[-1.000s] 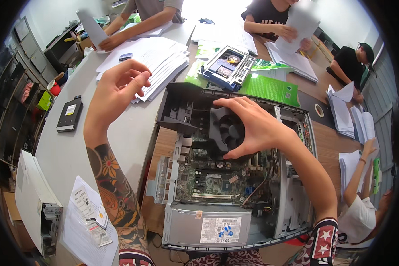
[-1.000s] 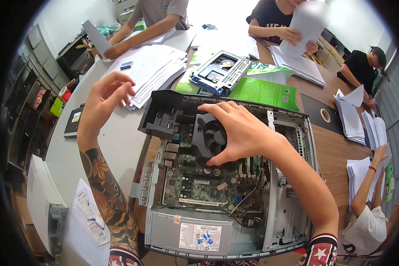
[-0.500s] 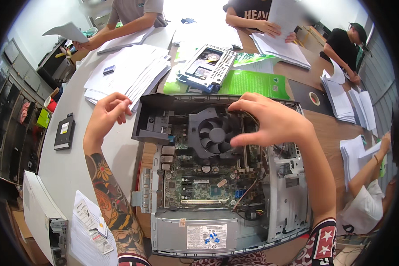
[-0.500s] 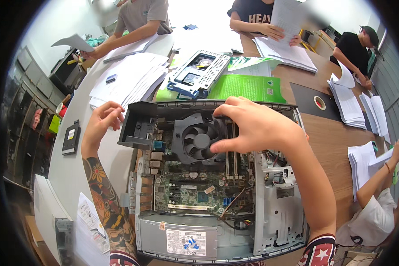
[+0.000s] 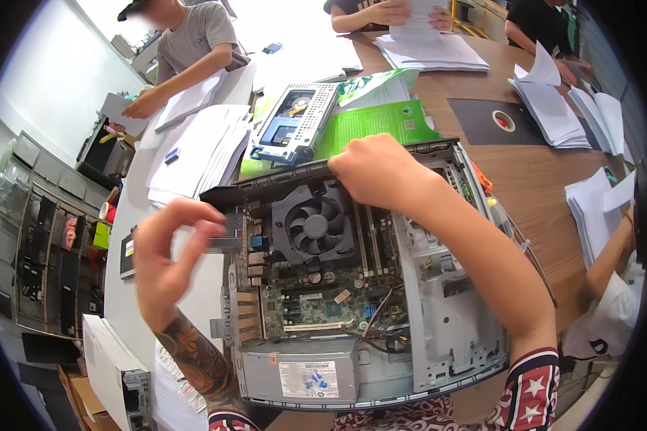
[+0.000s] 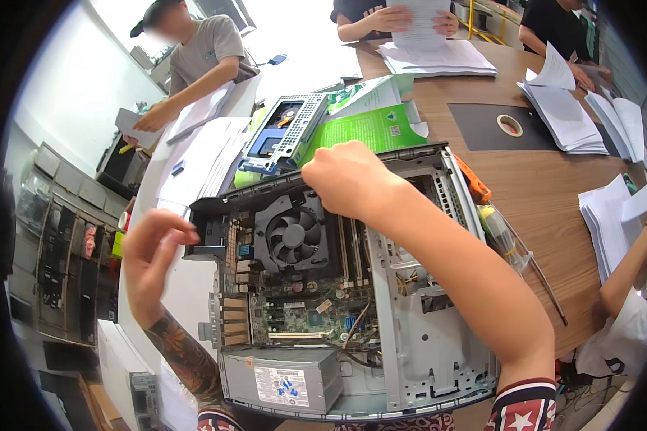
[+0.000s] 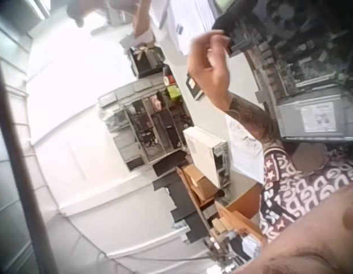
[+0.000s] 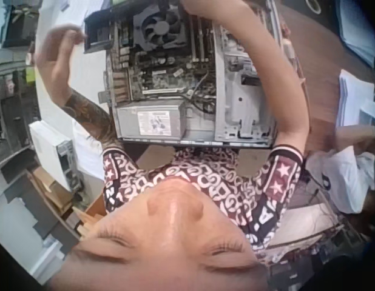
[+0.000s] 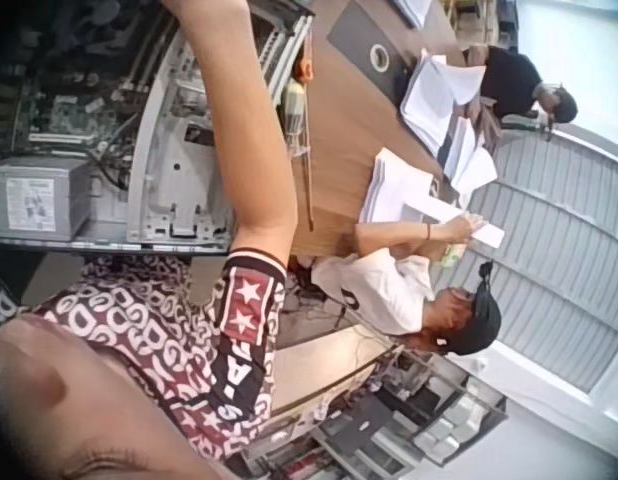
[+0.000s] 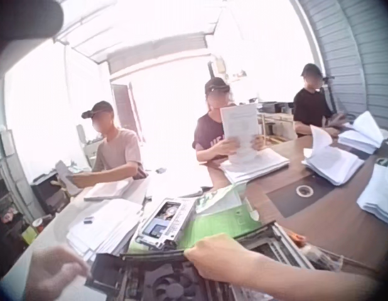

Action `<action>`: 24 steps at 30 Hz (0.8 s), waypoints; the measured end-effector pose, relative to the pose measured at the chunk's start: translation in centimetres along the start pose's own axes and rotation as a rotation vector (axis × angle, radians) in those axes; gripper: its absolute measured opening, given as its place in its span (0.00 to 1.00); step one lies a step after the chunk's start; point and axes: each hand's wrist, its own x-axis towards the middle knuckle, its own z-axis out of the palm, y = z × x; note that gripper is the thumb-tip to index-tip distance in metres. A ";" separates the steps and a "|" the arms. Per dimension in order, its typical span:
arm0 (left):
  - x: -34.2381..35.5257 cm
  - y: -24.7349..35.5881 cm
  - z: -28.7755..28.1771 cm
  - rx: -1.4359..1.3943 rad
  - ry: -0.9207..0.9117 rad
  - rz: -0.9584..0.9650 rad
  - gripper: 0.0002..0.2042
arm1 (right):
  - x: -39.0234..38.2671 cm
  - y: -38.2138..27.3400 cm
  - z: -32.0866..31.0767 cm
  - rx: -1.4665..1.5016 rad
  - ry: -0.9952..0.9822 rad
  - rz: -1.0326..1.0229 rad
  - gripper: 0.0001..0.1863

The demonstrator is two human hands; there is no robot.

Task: The person removes and replaces a cooling fan and shroud from a motherboard inside a desktop computer case using a screwdriver and by hand.

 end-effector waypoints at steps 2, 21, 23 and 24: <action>1.8 0.8 3.1 0.136 -0.216 0.077 0.09 | 0.3 -0.4 0.1 -0.017 -0.087 0.014 0.03; 4.2 -2.2 12.4 0.453 -0.269 0.050 0.30 | -0.4 2.1 -2.0 0.376 -0.182 0.128 0.08; 4.0 -1.7 12.5 0.466 -0.257 0.051 0.34 | -0.3 2.2 -1.8 0.344 -0.195 0.145 0.06; 4.0 -1.6 12.5 0.470 -0.268 0.017 0.37 | -0.3 2.2 -1.8 0.344 -0.192 0.144 0.06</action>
